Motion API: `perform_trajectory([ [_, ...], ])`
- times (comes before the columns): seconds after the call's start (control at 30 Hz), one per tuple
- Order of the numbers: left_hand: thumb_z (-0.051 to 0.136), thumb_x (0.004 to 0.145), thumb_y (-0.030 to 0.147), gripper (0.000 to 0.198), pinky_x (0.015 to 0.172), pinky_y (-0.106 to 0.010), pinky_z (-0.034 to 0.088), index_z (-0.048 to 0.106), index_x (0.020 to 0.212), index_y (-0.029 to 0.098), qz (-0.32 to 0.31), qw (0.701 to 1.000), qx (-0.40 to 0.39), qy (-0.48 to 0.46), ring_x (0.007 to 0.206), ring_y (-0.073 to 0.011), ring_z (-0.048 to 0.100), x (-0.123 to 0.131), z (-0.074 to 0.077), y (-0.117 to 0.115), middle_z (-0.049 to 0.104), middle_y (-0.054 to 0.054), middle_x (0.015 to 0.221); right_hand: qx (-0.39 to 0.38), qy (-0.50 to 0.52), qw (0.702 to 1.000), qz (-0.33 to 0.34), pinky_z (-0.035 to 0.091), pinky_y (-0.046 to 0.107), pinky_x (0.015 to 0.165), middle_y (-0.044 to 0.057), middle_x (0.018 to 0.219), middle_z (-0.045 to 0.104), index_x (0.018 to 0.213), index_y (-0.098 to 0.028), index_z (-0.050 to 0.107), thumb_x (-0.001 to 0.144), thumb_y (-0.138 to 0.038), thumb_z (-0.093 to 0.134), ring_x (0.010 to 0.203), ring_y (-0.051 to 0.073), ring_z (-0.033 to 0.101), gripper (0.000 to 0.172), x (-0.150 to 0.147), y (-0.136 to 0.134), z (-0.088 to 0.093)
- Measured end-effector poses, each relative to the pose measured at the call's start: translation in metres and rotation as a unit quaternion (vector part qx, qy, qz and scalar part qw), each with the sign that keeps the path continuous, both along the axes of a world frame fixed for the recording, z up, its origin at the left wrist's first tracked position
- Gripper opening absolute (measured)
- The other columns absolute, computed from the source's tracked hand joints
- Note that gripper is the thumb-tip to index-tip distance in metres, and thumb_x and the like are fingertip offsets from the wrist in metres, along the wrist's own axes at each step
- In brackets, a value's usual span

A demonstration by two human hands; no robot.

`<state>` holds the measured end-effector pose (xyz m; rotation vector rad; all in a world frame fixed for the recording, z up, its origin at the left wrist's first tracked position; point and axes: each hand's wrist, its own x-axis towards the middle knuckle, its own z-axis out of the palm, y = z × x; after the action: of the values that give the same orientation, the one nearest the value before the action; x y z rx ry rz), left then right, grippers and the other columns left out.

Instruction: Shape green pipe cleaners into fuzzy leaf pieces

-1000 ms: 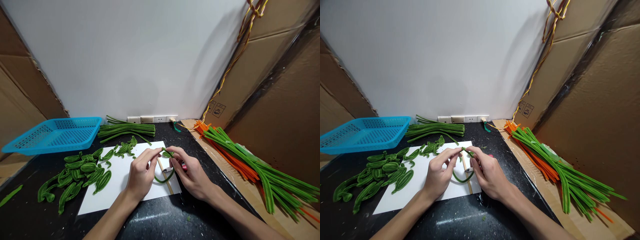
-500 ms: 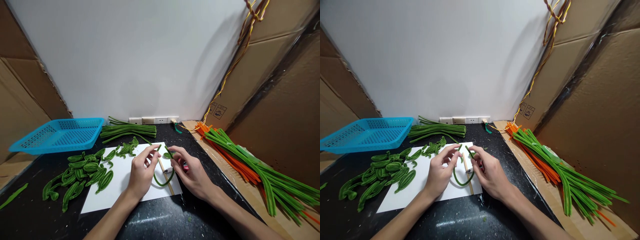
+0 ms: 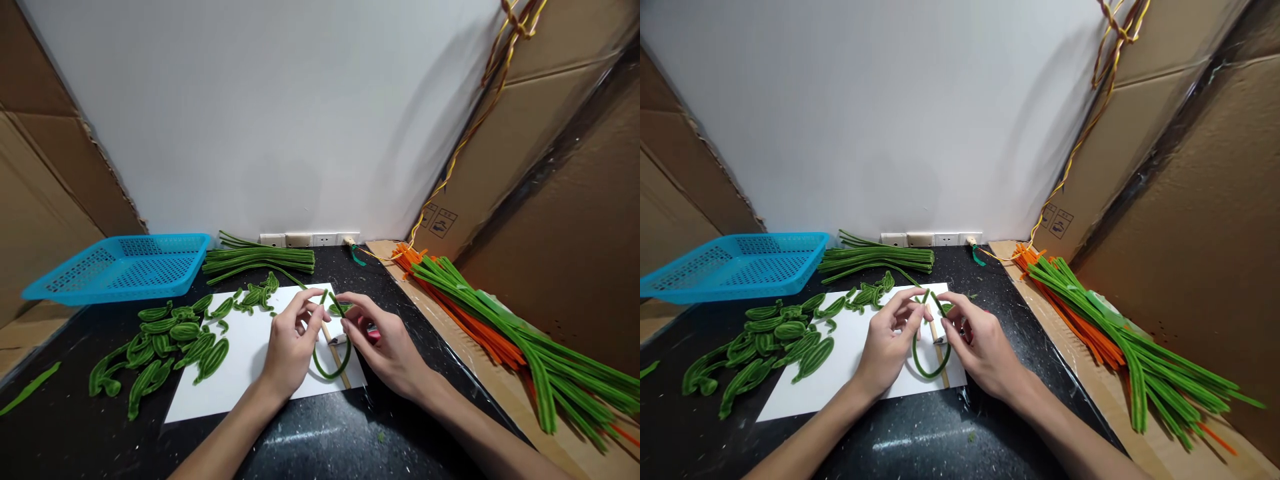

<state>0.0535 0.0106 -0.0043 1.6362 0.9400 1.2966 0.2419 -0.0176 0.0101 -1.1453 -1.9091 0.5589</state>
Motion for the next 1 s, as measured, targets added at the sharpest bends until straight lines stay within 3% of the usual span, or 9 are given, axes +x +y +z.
perform_trajectory([
  [0.23,0.058,0.102,0.038,0.028,0.062,-0.022,0.045,0.063,0.123,0.019,-0.014,0.999,-0.034,-0.005,0.067,-0.0126,0.059,0.0007,0.0033,-0.0033,0.07,-0.001,0.083,-0.001,0.006,1.0,0.007,0.051,0.024,0.062,-0.001,0.088,0.066,0.138,-0.027,0.053,0.105,-0.024,0.052,0.072,0.014,0.059,0.033,0.0012,-0.0003,-0.0005],
  [1.0,0.059,0.102,0.037,0.027,0.063,-0.025,0.047,0.063,0.119,0.017,-0.017,0.999,-0.04,-0.01,0.065,-0.0136,0.059,0.0027,-0.0018,-0.0012,0.067,-0.001,0.078,-0.01,-0.004,1.0,0.002,0.053,0.024,0.061,0.0,0.09,0.068,0.137,-0.027,0.056,0.104,-0.027,0.055,0.073,0.014,0.062,0.033,0.0007,-0.0002,0.0004],
])
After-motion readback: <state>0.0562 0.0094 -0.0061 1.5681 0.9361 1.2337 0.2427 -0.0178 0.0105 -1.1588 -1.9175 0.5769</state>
